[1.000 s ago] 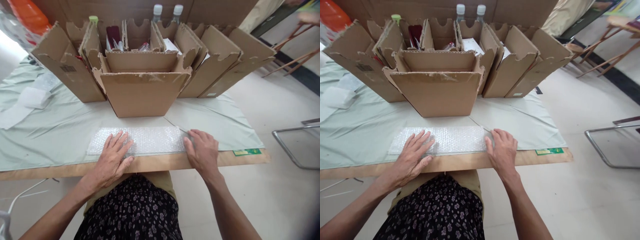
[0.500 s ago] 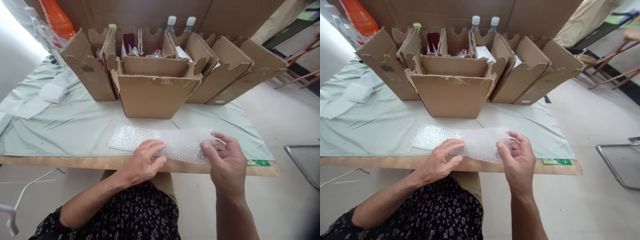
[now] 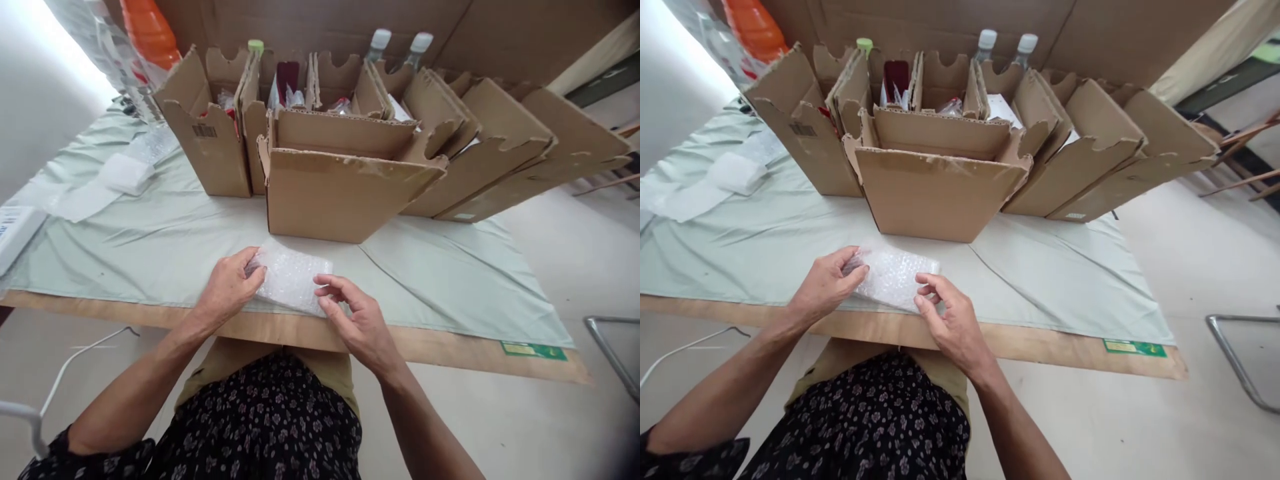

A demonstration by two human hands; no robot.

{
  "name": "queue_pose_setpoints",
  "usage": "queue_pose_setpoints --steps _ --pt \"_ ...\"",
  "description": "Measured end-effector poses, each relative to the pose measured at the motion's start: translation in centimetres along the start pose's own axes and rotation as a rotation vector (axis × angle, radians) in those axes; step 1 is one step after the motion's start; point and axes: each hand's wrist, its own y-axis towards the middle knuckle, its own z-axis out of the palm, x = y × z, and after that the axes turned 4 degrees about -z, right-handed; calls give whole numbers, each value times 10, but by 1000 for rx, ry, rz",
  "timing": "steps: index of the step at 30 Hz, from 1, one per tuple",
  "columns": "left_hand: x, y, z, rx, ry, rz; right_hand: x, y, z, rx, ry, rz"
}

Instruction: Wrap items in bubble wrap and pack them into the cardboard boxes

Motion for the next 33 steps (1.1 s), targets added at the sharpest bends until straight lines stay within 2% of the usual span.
queue_pose_setpoints --steps 5,9,12,15,17,19,21,23,26,28,30,33 --pt "11 2 1 -1 352 -95 -12 2 15 21 -85 -1" --pt "20 3 4 -29 468 -89 -18 1 15 49 -116 32" --pt "24 1 5 -154 493 49 -16 2 10 76 -144 8" --pt "21 -3 6 -285 508 316 -8 9 12 19 -247 -118" --pt "18 -4 11 -252 526 490 -4 18 23 -21 -373 -256" --pt "19 -3 19 -134 576 576 -6 28 38 43 -523 -363" --pt "25 0 28 -18 635 566 -15 33 51 169 -669 -385" --pt "33 2 35 40 673 524 -27 31 56 260 -781 -349" --pt "41 3 40 44 685 502 -42 18 43 299 -824 -313" --pt "42 2 39 47 682 496 -46 9 26 224 -795 -275" --pt "41 2 39 55 677 489 -47 5 11 55 -783 -182" --pt "40 0 39 54 657 492 -46 8 6 -149 -802 -34"
